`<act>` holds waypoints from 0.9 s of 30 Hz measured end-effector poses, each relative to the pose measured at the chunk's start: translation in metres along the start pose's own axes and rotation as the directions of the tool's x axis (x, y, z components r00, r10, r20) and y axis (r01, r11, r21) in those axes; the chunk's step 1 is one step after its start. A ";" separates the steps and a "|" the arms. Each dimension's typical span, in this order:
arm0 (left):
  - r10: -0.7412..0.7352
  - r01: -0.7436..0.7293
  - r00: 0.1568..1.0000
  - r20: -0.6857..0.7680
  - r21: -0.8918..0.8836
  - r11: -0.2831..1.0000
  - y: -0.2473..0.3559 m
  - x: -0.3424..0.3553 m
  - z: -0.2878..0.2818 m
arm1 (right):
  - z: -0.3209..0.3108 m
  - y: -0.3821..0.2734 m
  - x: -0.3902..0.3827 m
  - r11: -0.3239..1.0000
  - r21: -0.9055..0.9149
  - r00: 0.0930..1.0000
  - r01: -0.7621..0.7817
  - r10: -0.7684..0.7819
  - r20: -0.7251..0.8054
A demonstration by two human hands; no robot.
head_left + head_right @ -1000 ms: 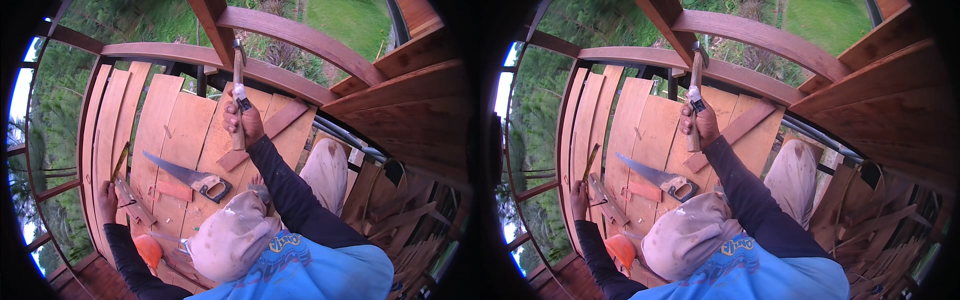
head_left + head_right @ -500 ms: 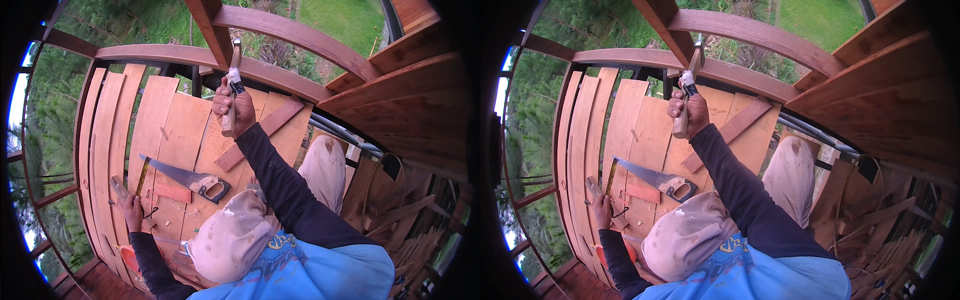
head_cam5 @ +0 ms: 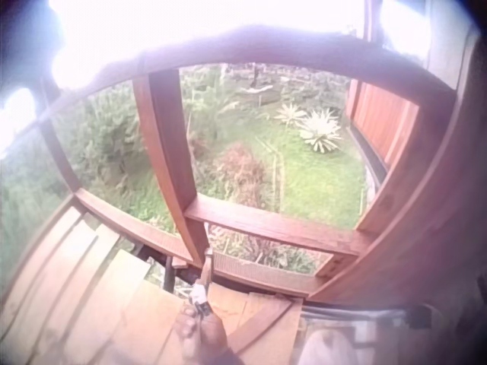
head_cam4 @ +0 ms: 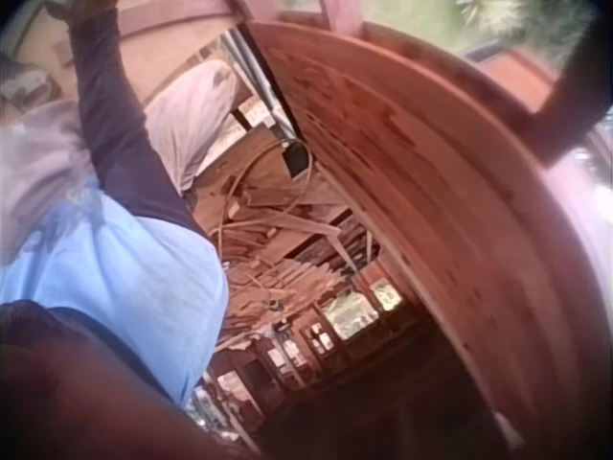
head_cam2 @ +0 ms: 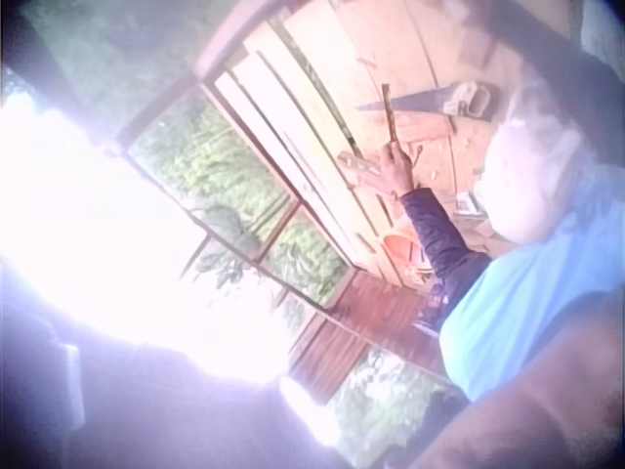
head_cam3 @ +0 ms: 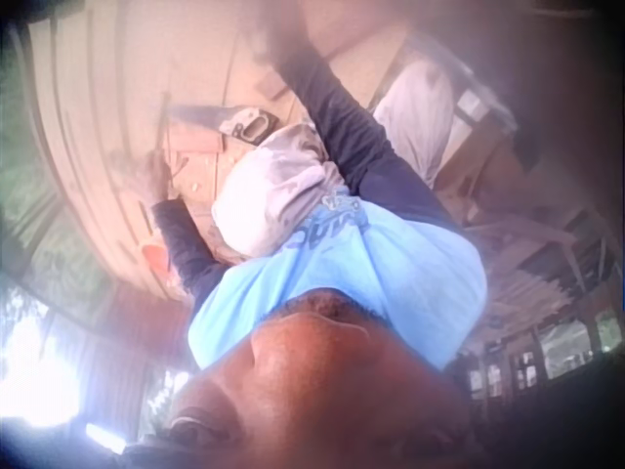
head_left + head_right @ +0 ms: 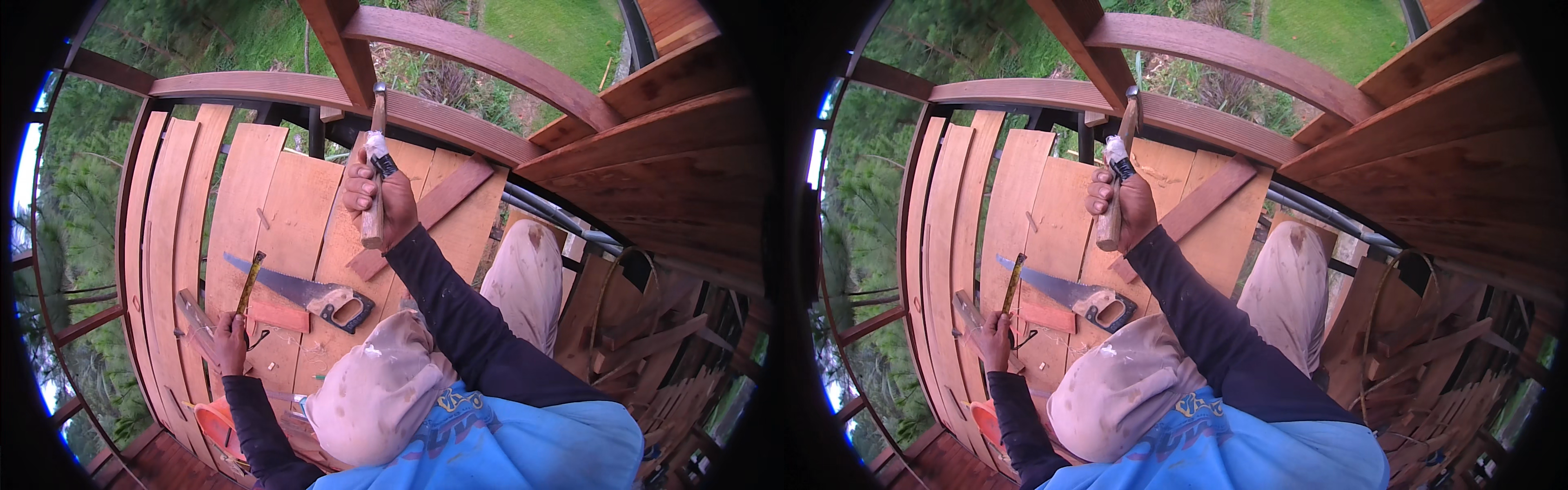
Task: The person cuts wooden planks with a hand saw, measures and marks them, then fits and secures them into a curved wooden structure using a hammer and a pneumatic nail gun. The work takes place on an elevated wooden platform outdoors.
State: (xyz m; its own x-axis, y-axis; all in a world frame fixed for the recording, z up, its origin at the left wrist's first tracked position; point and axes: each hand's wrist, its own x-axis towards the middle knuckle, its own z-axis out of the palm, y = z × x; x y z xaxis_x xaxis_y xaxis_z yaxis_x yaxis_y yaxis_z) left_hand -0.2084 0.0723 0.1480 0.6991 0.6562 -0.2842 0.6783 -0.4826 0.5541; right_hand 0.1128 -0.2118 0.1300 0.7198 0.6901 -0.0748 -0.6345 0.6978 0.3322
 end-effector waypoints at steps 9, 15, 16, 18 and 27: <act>0.034 -0.008 0.995 0.092 -0.271 0.962 0.066 0.013 0.004 | 0.029 -0.012 -0.021 0.849 -0.528 1.000 -0.004 -0.009 -0.021; 0.337 -0.251 0.880 0.335 -0.274 0.928 0.221 0.040 0.023 | -0.027 -0.055 -0.074 0.584 -0.799 0.932 -0.141 -0.193 -0.306; 0.365 -0.281 0.852 0.375 -0.262 0.923 0.249 0.041 0.030 | -0.029 -0.060 -0.081 0.474 -0.857 0.908 -0.200 -0.239 -0.344; 0.427 -0.317 0.782 0.453 -0.301 0.899 0.310 0.035 0.050 | -0.034 -0.068 -0.099 0.338 -0.904 0.888 -0.262 -0.283 -0.363; 0.796 -0.970 -0.177 0.579 -0.241 -0.040 0.536 -0.054 0.190 | -0.049 -0.099 -0.195 0.324 -0.936 0.869 -0.138 -0.413 -0.271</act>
State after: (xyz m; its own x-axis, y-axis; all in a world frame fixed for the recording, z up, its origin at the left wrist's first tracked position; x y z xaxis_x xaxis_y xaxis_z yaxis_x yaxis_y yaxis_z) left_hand 0.1606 -0.3321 0.3113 0.5475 -0.8360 0.0383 -0.7594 -0.4771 0.4424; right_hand 0.0209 -0.4062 0.0661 0.8117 0.3633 -0.4574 -0.5683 0.3101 -0.7621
